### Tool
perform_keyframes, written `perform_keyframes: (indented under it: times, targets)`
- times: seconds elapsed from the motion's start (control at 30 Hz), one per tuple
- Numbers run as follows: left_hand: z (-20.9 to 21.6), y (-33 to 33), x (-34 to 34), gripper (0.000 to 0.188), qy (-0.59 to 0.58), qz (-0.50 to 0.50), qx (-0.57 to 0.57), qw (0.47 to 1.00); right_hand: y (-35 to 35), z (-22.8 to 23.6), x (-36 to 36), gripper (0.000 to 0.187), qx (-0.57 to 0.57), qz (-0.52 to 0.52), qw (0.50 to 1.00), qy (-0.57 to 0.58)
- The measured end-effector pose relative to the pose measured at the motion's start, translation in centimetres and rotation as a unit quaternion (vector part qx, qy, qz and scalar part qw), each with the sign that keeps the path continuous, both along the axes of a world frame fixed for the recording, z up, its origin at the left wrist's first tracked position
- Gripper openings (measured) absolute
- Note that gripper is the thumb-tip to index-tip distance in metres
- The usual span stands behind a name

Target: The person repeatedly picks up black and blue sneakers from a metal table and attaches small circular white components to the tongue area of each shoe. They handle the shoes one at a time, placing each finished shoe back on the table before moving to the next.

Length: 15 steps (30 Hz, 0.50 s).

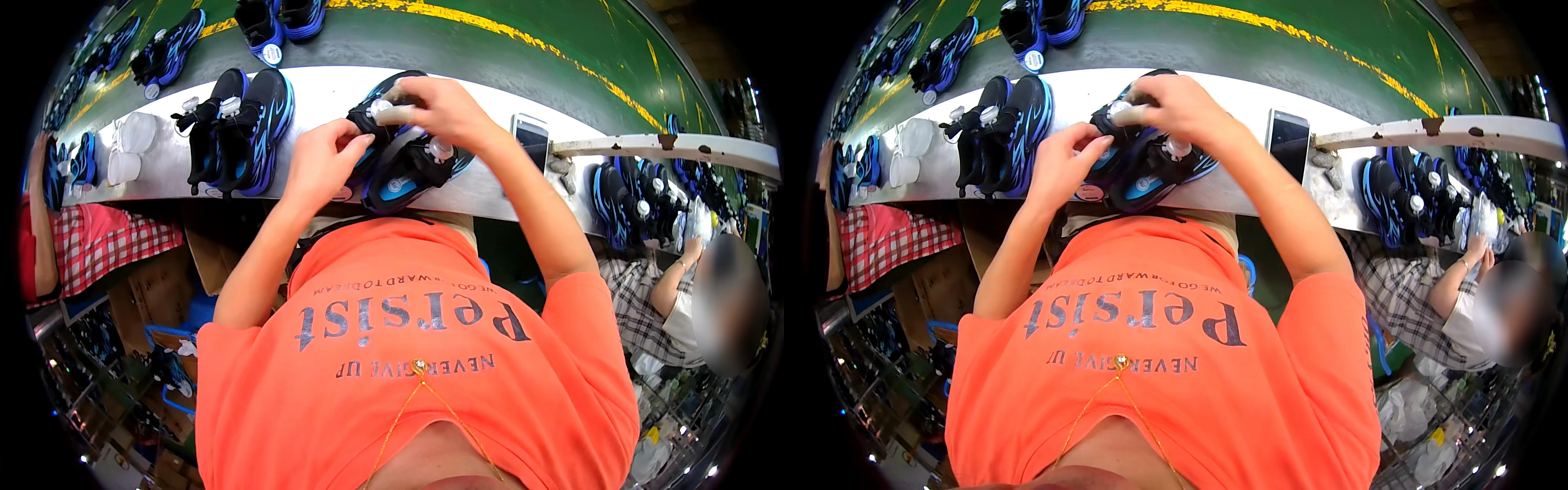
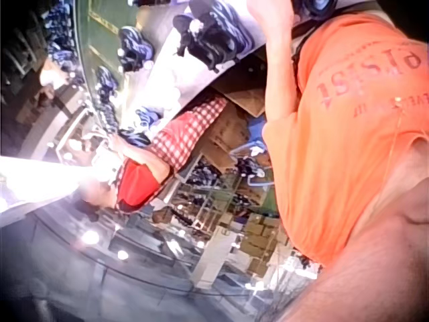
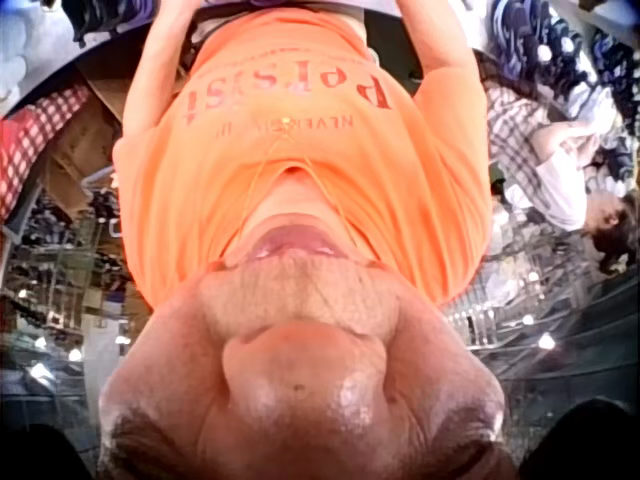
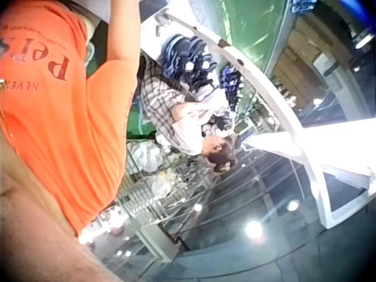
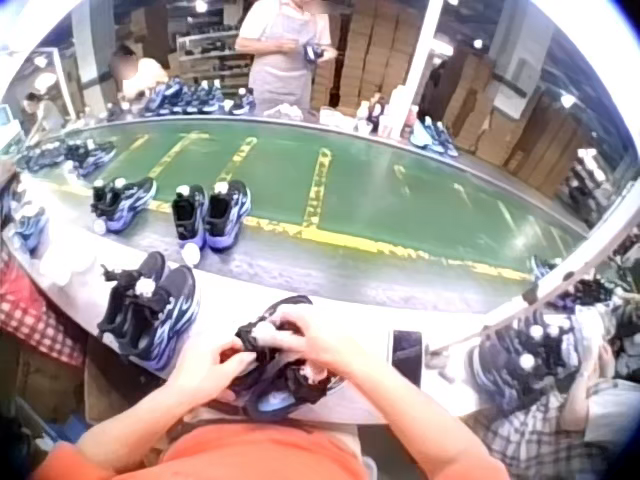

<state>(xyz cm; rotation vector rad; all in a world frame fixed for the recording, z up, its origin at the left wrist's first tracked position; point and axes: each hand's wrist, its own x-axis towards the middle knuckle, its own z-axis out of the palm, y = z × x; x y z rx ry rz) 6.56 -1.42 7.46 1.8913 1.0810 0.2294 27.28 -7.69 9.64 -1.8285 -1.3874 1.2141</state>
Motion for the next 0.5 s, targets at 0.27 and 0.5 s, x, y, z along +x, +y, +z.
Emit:
perform_keyframes:
  times: [0.27, 0.5]
  targets:
    - [-1.3, -6.3, 0.1, 0.021, -0.090, -0.220, 0.158, 0.958, -9.0, -0.8, 4.6, 0.065, 0.032, 0.072, 0.997, -0.016]
    - [-3.5, -5.5, 1.2, 0.022, -0.084, -0.283, 0.210, 0.932, -6.4, -2.6, 1.7, 0.065, 0.129, 0.080, 0.987, -0.052]
